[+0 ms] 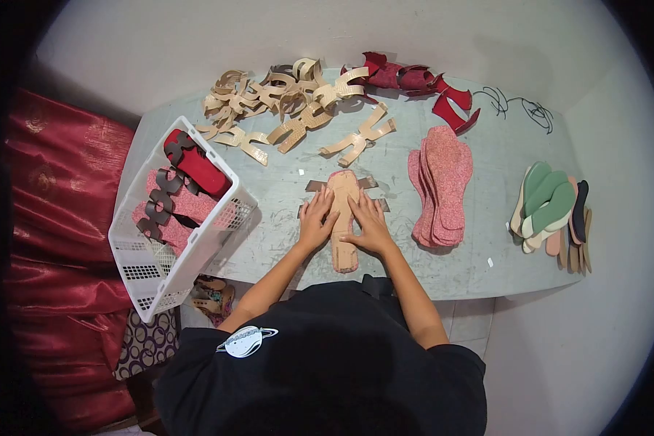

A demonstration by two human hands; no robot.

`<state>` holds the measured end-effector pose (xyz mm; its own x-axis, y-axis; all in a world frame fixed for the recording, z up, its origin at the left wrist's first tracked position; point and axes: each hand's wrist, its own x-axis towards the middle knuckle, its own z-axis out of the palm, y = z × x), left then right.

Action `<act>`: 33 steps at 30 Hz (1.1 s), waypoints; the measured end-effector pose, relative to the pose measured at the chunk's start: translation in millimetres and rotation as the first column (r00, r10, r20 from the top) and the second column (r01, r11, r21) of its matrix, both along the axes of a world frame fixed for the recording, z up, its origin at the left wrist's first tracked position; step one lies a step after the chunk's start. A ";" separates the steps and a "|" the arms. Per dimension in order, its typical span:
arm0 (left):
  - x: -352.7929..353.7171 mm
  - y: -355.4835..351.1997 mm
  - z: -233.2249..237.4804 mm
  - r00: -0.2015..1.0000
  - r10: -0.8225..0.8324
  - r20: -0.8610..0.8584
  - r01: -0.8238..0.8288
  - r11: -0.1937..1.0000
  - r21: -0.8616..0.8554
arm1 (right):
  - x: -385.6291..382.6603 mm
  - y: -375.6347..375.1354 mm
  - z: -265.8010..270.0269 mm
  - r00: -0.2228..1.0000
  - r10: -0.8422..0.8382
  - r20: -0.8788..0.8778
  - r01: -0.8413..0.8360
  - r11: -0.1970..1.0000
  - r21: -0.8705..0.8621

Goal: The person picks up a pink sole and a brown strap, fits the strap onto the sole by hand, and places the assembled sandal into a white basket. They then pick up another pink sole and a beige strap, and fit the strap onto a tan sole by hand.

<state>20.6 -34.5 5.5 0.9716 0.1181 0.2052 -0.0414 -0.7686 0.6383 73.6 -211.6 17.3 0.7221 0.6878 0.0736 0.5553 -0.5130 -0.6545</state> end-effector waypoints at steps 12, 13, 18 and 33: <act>1.1 -2.8 -4.3 1.000 0.021 0.001 -0.021 0.995 0.097 | 0.6 1.3 -5.8 1.000 -0.007 0.028 0.009 0.999 -0.048; 1.0 -3.9 -5.9 0.999 0.024 0.022 -0.027 0.988 0.151 | 0.6 1.3 -6.8 1.000 -0.011 0.025 0.012 0.999 -0.038; 6.1 -15.8 -5.0 0.995 0.081 0.065 -0.102 0.885 0.454 | 0.4 0.8 -8.8 1.000 -0.023 -0.001 0.023 1.000 -0.017; 6.6 -31.9 -4.8 0.994 0.080 0.078 -0.100 0.950 0.297 | 30.4 -3.9 -13.9 0.894 -0.420 0.156 0.393 0.903 0.175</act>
<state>27.2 -66.5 0.8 0.9433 0.1275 0.3066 0.0030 -0.9266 0.3761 104.0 -215.4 3.3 0.9003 0.3106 0.3049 0.4352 -0.6341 -0.6391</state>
